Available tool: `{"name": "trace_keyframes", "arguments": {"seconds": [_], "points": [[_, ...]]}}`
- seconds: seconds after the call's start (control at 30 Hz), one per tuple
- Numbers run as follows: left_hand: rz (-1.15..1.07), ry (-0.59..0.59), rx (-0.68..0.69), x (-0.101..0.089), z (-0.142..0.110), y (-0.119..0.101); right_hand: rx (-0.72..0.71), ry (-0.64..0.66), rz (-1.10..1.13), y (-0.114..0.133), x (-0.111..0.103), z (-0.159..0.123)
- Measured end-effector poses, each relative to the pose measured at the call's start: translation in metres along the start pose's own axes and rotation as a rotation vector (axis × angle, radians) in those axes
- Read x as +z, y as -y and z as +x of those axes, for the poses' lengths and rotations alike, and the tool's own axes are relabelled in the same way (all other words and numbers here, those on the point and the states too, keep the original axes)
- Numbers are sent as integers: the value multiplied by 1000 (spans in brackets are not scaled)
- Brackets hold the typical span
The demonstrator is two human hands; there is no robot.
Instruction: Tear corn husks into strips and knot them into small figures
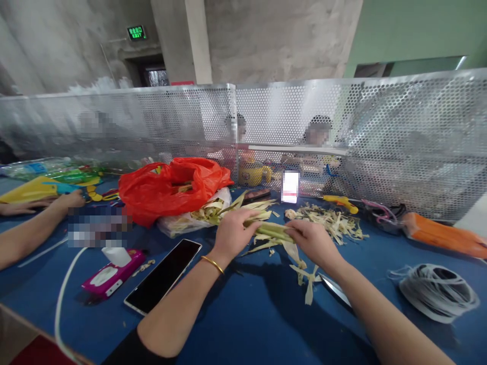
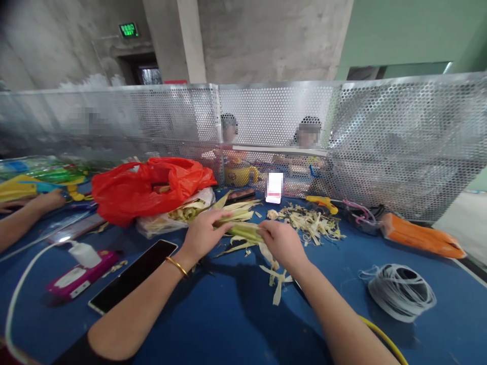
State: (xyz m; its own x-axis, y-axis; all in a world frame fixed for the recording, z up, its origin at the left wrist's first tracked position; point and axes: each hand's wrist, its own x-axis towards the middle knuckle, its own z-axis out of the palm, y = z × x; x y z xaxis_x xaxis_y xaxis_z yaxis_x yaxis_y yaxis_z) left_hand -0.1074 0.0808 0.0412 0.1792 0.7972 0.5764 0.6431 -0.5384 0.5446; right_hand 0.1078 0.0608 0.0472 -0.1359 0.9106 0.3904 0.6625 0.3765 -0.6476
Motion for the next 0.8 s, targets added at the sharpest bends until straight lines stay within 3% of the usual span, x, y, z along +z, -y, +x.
{"name": "trace_keyframes", "arguments": {"seconds": [0.07, 0.1, 0.13, 0.17, 0.3, 0.4, 0.63, 0.8], "points": [[-23, -341, -71, 7, -4, -7, 56, -62, 44, -2, 2, 0], [-59, -459, -135, 12, -7, -10, 82, -87, 75, -3, 4, 0], [-130, -503, -208, 17, -9, -13, 103, -107, 107, -3, 6, 0], [-246, -469, -291, 22, -11, -17, 121, -121, 136, -2, 9, -1], [-802, -68, -610, 35, -16, -28, 156, -135, 179, 6, 28, -9], [-968, -28, -763, 35, -17, -33, 152, -92, 176, 11, 38, -14], [-992, -8, -733, 27, -13, -32, 346, -9, 565, 14, 32, -9], [-1098, 72, -693, 28, -13, -28, 423, -5, 663, 15, 29, -8]]}}
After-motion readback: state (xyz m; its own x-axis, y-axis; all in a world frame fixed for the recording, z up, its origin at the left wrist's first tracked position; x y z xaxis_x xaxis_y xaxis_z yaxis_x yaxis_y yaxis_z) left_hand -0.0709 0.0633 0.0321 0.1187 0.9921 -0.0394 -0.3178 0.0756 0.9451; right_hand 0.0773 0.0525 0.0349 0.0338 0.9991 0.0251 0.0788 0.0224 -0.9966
